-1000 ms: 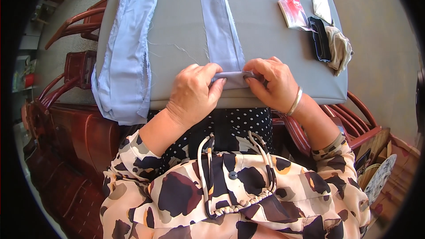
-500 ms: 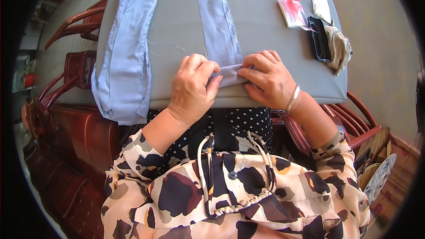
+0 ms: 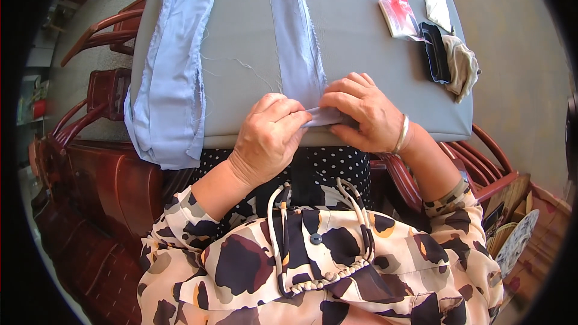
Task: The person rolls blue fabric strips into small tight cylinders by hand on a gray table, lining the finished rolls up together.
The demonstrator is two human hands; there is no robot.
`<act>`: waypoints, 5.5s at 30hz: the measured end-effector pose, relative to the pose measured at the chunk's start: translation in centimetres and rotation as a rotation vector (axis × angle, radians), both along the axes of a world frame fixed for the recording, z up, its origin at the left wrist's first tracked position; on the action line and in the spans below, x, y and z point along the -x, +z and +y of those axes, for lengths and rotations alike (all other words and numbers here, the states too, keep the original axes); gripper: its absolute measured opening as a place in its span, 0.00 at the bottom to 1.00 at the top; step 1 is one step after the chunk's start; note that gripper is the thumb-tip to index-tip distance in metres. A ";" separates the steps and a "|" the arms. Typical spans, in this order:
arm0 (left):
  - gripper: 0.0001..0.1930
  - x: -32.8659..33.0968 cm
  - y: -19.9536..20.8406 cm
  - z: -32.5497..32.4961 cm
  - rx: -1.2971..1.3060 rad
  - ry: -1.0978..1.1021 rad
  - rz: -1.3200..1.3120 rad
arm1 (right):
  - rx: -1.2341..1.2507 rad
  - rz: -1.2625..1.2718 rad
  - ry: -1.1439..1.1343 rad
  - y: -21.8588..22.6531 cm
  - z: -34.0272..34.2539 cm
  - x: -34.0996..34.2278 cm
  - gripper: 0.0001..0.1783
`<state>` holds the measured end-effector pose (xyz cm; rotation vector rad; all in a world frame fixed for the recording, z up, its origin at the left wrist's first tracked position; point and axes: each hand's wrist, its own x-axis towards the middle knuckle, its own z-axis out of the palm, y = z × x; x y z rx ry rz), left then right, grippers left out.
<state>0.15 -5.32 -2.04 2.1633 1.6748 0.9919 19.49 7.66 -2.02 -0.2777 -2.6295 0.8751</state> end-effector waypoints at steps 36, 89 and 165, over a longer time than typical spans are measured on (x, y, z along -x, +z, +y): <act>0.05 1.7 1.8 1.6 0.326 -0.064 -0.145 | -0.081 -0.074 -0.049 0.2 0.5 -0.6 0.18; 0.15 0.4 -0.2 1.4 -0.133 0.098 0.179 | -0.109 0.063 -0.057 -0.4 0.4 0.5 0.11; 0.11 0.5 -1.1 3.0 -0.075 0.250 0.027 | -0.223 0.137 -0.226 -0.3 -0.1 0.3 0.15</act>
